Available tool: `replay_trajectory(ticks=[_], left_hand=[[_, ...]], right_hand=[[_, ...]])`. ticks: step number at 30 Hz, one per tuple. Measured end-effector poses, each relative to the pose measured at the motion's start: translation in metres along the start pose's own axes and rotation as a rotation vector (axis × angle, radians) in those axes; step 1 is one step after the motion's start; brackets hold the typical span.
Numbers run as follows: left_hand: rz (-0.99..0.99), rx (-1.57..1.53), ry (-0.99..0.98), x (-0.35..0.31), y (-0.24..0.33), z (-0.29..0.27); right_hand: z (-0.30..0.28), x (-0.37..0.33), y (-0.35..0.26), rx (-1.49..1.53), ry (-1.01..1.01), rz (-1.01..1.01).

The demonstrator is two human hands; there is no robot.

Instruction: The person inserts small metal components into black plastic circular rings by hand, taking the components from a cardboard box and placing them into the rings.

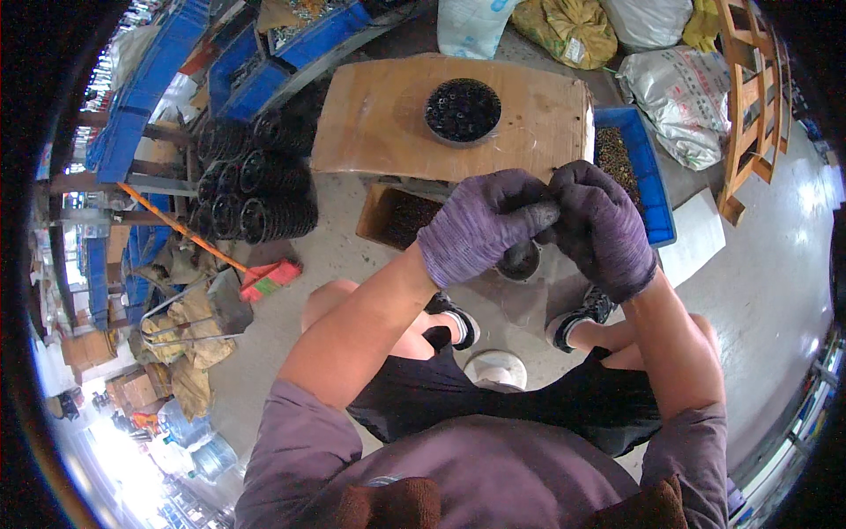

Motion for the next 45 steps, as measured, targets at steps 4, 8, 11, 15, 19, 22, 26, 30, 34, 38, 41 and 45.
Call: replay_trajectory(ticks=[4, 8, 11, 15, 19, 22, 26, 30, 34, 38, 41, 45], left_hand=[[-0.021, -0.169, -0.044, 0.001, -0.014, 0.000], [-0.087, -0.600, -0.093, -0.002, -0.032, 0.007], [-0.177, -0.605, -0.049, 0.002, -0.033, 0.013], [-0.101, -0.168, 0.159, -0.001, -0.016, -0.002], [-0.012, -0.024, 0.127, 0.002, -0.017, -0.003], [0.106, 0.087, 0.149, 0.003, -0.013, -0.007], [0.085, 0.062, 0.158, 0.004, -0.010, -0.009], [-0.049, -0.146, 0.241, 0.004, -0.023, -0.016], [-0.192, -0.386, 0.242, 0.002, -0.038, -0.013], [-0.183, -0.428, 0.265, 0.002, -0.040, -0.015], [-0.168, -0.430, 0.257, 0.003, -0.037, -0.014], [-0.169, -0.398, 0.255, 0.002, -0.039, -0.015]], right_hand=[[0.009, -0.002, -0.003, 0.087, -0.024, 0.023], [0.004, 0.000, -0.003, -0.012, -0.085, 0.013], [0.007, 0.001, 0.000, -0.046, -0.048, -0.037], [0.002, -0.001, -0.003, -0.159, 0.012, 0.008], [-0.005, 0.002, -0.005, -0.270, 0.038, 0.027], [-0.003, 0.002, -0.008, -0.380, 0.030, 0.007], [-0.014, 0.004, -0.008, -0.471, 0.071, -0.002], [0.014, -0.009, -0.045, -1.209, -0.084, -0.452], [0.005, -0.004, -0.038, -0.709, -0.191, -0.388], [-0.001, 0.000, -0.011, 0.023, -0.077, 0.135], [0.000, 0.000, -0.011, -0.038, -0.090, 0.117], [-0.002, 0.002, -0.007, 0.002, -0.045, 0.067]])
Point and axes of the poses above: each hand's wrist, its own x-axis towards the middle knuckle, its own z-axis out of the palm, y = z × x, the point moved 8 cm from there along x, towards the middle knuckle, and after that the axes turned 1 degree about -y, right-handed, at the moved point
